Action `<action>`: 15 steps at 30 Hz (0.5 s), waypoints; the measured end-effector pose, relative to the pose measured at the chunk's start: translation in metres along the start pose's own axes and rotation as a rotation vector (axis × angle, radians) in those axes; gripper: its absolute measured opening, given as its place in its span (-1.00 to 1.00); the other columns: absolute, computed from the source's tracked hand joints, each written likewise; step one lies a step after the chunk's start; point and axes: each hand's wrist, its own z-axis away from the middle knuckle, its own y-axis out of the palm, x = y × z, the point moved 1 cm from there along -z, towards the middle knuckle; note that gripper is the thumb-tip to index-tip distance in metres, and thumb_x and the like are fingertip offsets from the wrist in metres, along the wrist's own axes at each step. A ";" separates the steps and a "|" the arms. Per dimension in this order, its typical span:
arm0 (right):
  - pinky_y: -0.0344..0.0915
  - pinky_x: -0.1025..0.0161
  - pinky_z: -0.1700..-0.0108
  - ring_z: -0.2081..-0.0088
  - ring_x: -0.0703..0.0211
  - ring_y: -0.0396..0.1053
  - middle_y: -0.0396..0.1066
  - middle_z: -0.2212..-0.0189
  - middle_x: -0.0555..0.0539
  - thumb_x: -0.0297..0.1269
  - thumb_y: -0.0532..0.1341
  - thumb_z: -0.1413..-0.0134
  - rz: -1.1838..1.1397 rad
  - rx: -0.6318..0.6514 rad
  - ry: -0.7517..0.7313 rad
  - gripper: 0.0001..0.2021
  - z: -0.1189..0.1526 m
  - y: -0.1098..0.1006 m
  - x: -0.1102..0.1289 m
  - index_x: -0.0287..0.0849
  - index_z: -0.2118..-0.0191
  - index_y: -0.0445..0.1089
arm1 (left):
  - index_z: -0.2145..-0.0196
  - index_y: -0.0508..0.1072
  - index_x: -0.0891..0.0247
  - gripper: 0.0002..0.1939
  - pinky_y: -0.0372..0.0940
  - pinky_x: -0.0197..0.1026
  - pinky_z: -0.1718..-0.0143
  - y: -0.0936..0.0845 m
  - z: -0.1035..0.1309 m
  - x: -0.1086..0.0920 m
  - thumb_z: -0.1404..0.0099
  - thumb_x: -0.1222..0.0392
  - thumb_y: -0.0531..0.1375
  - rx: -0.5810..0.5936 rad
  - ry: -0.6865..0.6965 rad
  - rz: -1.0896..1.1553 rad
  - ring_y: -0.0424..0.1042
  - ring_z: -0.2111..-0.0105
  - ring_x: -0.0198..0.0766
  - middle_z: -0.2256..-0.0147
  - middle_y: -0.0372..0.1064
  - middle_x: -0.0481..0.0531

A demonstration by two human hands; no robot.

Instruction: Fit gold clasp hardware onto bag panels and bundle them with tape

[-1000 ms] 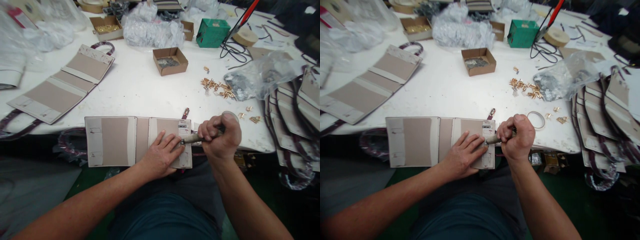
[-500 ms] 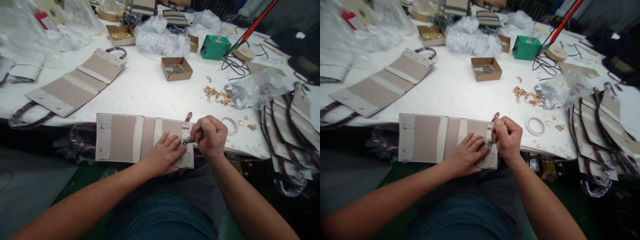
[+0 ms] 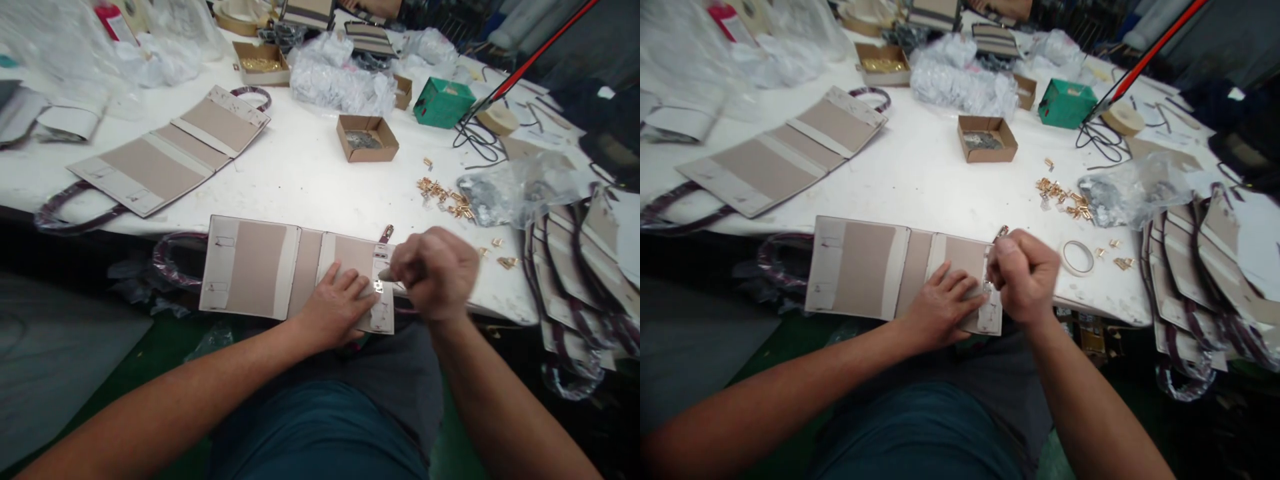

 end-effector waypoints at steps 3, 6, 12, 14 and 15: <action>0.15 0.24 0.56 0.67 0.26 0.11 0.11 0.72 0.10 0.07 0.20 -0.22 0.008 -0.053 0.043 -0.57 0.004 -0.005 -0.006 -0.03 0.57 0.18 | -0.26 0.36 0.19 -0.28 -0.07 0.40 -0.35 -0.001 0.000 -0.002 -0.24 -0.17 0.33 0.002 0.014 -0.010 0.20 -0.20 0.19 -0.19 0.29 0.26; 0.16 0.24 0.53 0.63 0.24 0.17 0.16 0.71 0.07 0.07 0.24 -0.22 0.091 -0.054 0.134 -0.53 0.023 -0.027 -0.002 -0.06 0.60 0.18 | -0.27 0.35 0.17 -0.25 -0.09 0.40 -0.35 0.000 0.001 -0.004 -0.21 -0.16 0.36 -0.010 0.006 -0.015 0.20 -0.22 0.19 -0.19 0.29 0.25; 0.06 0.31 0.61 0.66 0.31 0.12 0.25 0.63 0.07 0.29 0.27 -0.11 0.059 0.038 0.733 -0.47 0.126 -0.057 -0.036 -0.14 0.46 0.33 | -0.24 0.38 0.18 -0.29 -0.09 0.35 -0.37 0.001 0.003 -0.009 -0.22 -0.15 0.34 -0.041 -0.032 -0.007 0.22 -0.22 0.17 -0.20 0.31 0.24; 0.09 0.31 0.63 0.67 0.29 0.13 0.30 0.60 0.08 0.37 0.26 -0.04 -0.083 0.022 0.815 -0.43 0.147 -0.045 -0.060 -0.13 0.26 0.42 | -0.25 0.37 0.19 -0.29 -0.07 0.33 -0.38 -0.004 0.004 -0.014 -0.22 -0.14 0.33 -0.044 -0.035 -0.017 0.24 -0.22 0.16 -0.20 0.32 0.23; 0.12 0.31 0.63 0.67 0.27 0.14 0.26 0.62 0.12 0.38 0.28 -0.01 -0.146 -0.007 0.813 -0.41 0.150 -0.036 -0.068 -0.11 0.16 0.43 | -0.27 0.35 0.18 -0.27 -0.05 0.32 -0.38 -0.007 0.005 -0.016 -0.22 -0.14 0.33 -0.040 -0.039 -0.028 0.25 -0.21 0.16 -0.20 0.32 0.23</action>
